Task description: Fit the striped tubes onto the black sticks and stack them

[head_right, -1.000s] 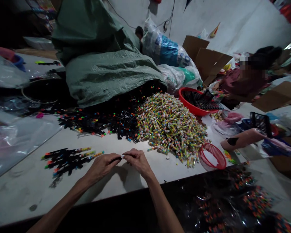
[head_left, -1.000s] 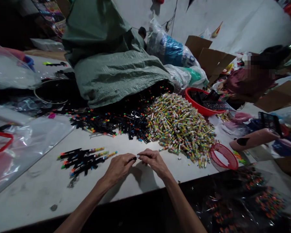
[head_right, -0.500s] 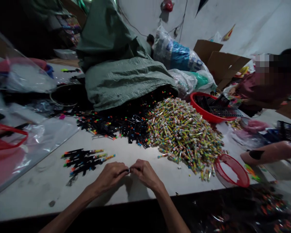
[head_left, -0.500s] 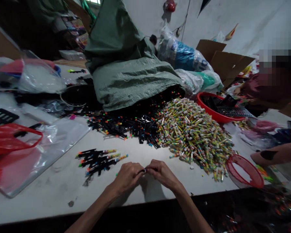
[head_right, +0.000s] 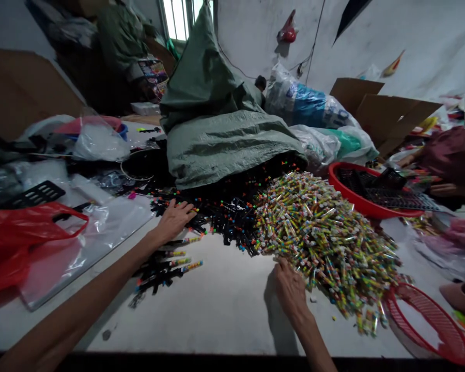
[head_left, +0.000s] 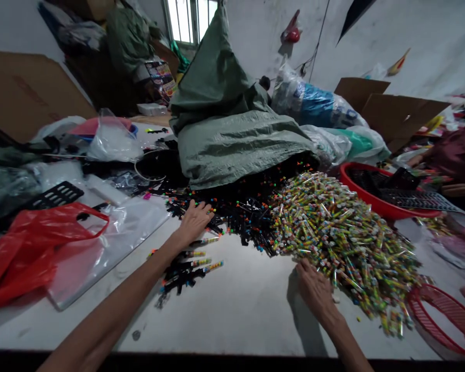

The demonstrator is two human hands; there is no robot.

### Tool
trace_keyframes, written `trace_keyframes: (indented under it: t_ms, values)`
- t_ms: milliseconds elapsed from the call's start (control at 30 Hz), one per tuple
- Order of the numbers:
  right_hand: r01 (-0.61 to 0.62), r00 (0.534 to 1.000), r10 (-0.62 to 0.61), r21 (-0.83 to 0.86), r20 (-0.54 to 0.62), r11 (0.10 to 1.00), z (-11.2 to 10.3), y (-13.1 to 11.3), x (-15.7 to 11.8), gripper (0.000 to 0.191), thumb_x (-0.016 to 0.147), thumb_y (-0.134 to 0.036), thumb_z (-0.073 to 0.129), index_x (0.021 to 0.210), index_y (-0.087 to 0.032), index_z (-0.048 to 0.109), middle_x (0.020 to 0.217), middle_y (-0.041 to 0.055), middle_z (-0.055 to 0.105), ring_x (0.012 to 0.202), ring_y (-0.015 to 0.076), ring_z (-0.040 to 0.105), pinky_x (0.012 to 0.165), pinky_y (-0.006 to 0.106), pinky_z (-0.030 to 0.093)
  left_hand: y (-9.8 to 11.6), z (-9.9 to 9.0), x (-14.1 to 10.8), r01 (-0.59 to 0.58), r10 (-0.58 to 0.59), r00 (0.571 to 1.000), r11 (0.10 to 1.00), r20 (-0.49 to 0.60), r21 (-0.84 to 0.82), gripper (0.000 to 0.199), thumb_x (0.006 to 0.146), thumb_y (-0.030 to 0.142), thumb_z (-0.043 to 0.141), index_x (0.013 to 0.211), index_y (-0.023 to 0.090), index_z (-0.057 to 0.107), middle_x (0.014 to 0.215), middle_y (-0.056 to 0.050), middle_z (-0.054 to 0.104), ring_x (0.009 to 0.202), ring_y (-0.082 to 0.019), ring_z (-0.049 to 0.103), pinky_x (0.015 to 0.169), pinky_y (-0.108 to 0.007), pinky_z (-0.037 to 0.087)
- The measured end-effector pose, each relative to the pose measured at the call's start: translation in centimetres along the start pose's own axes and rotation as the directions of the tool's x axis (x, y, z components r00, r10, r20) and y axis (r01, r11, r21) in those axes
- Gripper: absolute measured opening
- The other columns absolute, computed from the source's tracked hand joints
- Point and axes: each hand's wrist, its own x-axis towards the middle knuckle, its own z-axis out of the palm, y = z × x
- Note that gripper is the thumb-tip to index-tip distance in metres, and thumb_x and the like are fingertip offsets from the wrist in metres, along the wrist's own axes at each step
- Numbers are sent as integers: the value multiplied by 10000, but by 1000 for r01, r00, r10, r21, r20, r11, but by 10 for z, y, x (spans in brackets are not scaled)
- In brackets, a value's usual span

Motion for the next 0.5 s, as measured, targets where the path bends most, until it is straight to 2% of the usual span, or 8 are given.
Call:
trace_keyframes:
  t_ms: [100,167,200,267,333,400,433,500]
  values:
    - [14,1000,-13,100,-10,995,-7,-16,10,231,776,-75,369,812,-171,576,894,97,603,793,209,587,607,281,393,-4,11,28,-27,27,1000,996,1,-84,238,779,34,423,684,165,598,890,-99,598,928,-243,504,880,-445,293]
    - [-17,999,27,313,-26,950,-14,-33,16,155,794,-152,398,821,-170,549,844,79,587,735,195,572,581,272,384,1,8,29,-22,20,1000,987,-17,-161,224,785,52,416,700,162,591,936,-105,591,969,-238,495,915,-436,280]
    - [-51,997,69,457,-23,888,-16,-43,17,126,799,-201,416,828,-169,535,810,66,579,696,185,560,570,269,384,6,5,25,-10,5,1000,978,-24,-207,215,796,71,406,741,163,593,965,-107,586,991,-237,490,929,-430,274]
    - [-149,984,169,754,51,639,-21,-64,20,152,783,-279,473,875,-167,519,733,32,563,622,160,537,544,259,395,24,-2,9,49,-58,998,949,-19,-310,214,819,118,376,843,157,585,979,-111,578,985,-234,494,916,-412,296]
    - [-249,958,214,926,191,285,-26,-85,22,246,731,-303,556,931,-165,516,700,6,565,563,135,523,514,245,403,49,-6,-12,144,-145,989,894,30,-423,225,836,180,345,891,146,561,899,-98,579,888,-224,520,821,-370,356]
    - [-323,933,159,946,323,-30,-32,-103,23,297,664,-287,638,909,-156,534,684,2,590,532,119,529,507,236,412,77,-5,-34,233,-189,972,806,136,-543,235,839,252,329,821,152,541,745,-52,561,724,-190,523,665,-303,385]
    - [-352,923,111,925,368,-145,-34,-111,22,286,635,-279,673,857,-149,546,672,6,602,529,117,540,515,236,419,90,-3,-43,263,-176,964,753,202,-603,252,838,281,319,776,160,531,671,-25,536,646,-168,506,592,-271,375]
    - [-392,910,14,871,414,-297,-39,-122,20,275,598,-271,722,772,-141,554,642,11,620,534,124,570,531,238,434,111,2,-58,302,-88,942,638,323,-708,271,823,303,303,716,169,513,578,13,488,546,-134,466,501,-231,348]
